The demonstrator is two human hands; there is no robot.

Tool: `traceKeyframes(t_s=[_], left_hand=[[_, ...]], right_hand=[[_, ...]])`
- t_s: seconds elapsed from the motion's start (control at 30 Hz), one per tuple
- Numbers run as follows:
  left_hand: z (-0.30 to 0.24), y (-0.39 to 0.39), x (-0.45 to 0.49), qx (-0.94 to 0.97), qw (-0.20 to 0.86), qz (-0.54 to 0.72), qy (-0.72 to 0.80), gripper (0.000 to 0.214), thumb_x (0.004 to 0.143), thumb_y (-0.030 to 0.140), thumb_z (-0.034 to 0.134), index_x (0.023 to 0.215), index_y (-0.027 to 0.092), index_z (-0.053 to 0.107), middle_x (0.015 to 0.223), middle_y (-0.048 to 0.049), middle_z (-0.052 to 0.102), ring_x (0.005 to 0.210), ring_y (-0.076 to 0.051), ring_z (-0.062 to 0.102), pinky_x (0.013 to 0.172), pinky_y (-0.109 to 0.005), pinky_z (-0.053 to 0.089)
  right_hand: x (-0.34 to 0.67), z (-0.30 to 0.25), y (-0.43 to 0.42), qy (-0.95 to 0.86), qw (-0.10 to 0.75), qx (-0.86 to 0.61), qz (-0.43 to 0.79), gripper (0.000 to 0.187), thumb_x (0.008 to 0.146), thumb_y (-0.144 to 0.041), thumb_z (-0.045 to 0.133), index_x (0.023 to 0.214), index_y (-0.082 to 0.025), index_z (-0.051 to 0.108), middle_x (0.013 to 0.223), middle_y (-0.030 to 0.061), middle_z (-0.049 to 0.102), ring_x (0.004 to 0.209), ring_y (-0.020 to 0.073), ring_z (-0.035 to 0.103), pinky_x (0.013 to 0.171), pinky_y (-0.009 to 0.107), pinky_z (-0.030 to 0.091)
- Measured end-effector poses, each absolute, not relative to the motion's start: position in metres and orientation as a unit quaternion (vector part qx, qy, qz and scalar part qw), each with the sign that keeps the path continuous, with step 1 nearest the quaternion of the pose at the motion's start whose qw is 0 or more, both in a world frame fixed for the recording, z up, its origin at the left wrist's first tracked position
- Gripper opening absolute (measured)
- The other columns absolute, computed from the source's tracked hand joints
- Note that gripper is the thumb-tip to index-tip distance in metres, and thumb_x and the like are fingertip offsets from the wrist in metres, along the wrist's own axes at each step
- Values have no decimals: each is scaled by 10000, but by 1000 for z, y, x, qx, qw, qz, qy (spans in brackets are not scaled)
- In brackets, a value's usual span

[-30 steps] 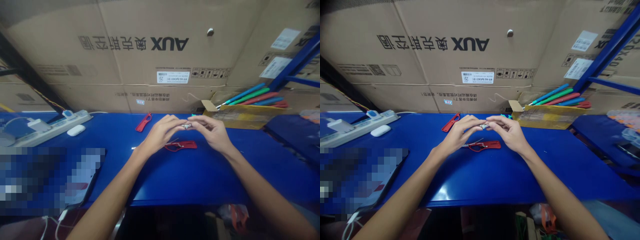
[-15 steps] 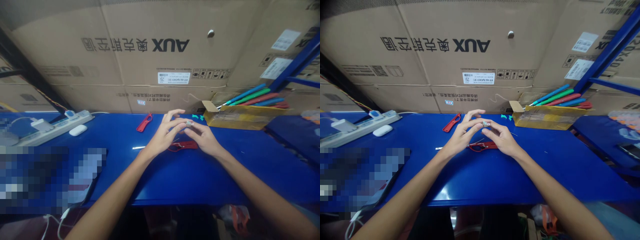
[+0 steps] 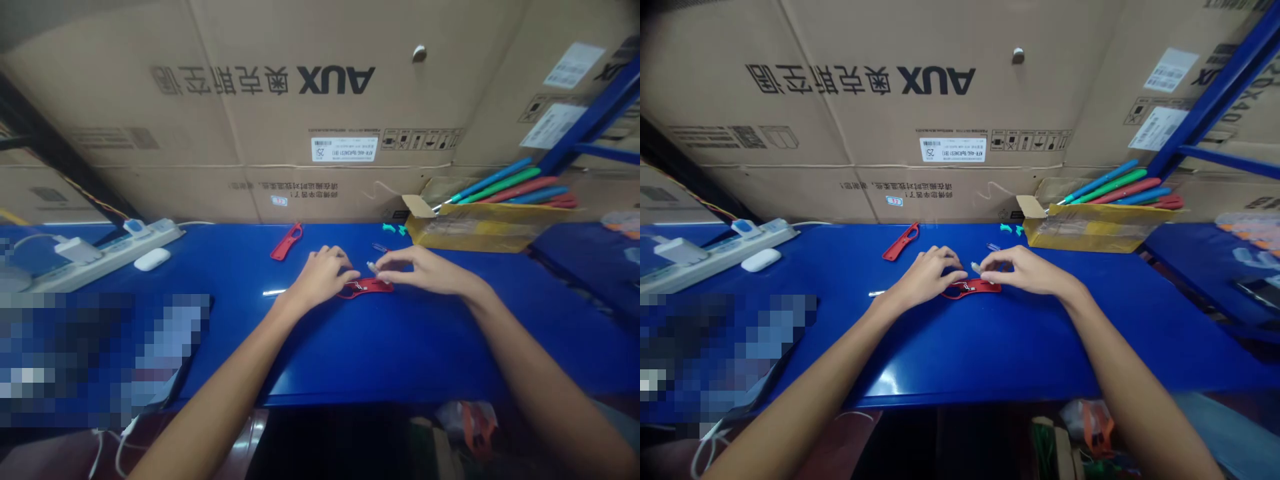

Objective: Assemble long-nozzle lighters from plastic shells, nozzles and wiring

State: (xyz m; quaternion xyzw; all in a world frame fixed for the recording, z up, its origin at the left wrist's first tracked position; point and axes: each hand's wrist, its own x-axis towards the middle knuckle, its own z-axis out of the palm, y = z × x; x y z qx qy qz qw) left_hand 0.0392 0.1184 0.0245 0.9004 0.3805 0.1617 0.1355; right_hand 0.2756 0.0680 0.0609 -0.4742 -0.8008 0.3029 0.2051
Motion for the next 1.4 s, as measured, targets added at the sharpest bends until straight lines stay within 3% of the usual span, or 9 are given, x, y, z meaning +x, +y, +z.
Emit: traceKeyframes(t_s=[0.1, 0.27, 0.37, 0.57, 0.8, 1.4], left_hand=[[24, 117, 40, 903, 138, 131, 384, 209, 978, 361, 607, 1018, 235, 768, 1165, -56, 697, 1093, -280, 561, 959, -457, 400], [23, 117, 41, 903, 141, 145, 379, 186, 960, 210, 574, 905, 226, 751, 1089, -33, 718, 1044, -262, 585, 967, -456, 388], [22, 120, 39, 903, 169, 157, 362, 164, 952, 223, 568, 914, 220, 728, 1039, -27, 721, 1001, -244, 612, 935, -416, 412], [17, 127, 33, 897, 246, 184, 317, 201, 965, 346, 570, 966, 205, 714, 970, -32, 720, 797, -181, 636, 700, -284, 436], [12, 133, 31, 886, 316, 213, 265, 173, 965, 268, 558, 987, 181, 706, 1004, -40, 719, 838, -154, 641, 755, -256, 470], [15, 131, 31, 881, 335, 212, 258, 175, 956, 267, 555, 960, 169, 701, 983, -43, 703, 795, -145, 607, 713, -259, 463]], right_hand=[[280, 53, 73, -820, 159, -470, 286, 373, 926, -534, 587, 997, -199, 735, 849, 40, 729, 752, 189, 627, 701, 326, 461], [279, 45, 79, -837, 154, -462, 251, 335, 925, -496, 593, 952, -182, 707, 810, 34, 687, 707, 164, 569, 666, 306, 412], [277, 45, 79, -828, 138, -472, 268, 348, 939, -498, 570, 922, -176, 701, 736, 21, 665, 654, 152, 542, 634, 296, 392], [272, 42, 78, -822, 146, -492, 248, 374, 923, -527, 577, 933, -171, 693, 737, 33, 665, 673, 168, 561, 649, 305, 407], [271, 42, 78, -821, 145, -482, 270, 343, 922, -507, 579, 942, -179, 680, 773, 41, 699, 690, 174, 593, 667, 305, 429], [274, 41, 79, -830, 160, -471, 253, 338, 952, -507, 549, 969, -185, 653, 777, 35, 706, 702, 178, 612, 700, 326, 452]])
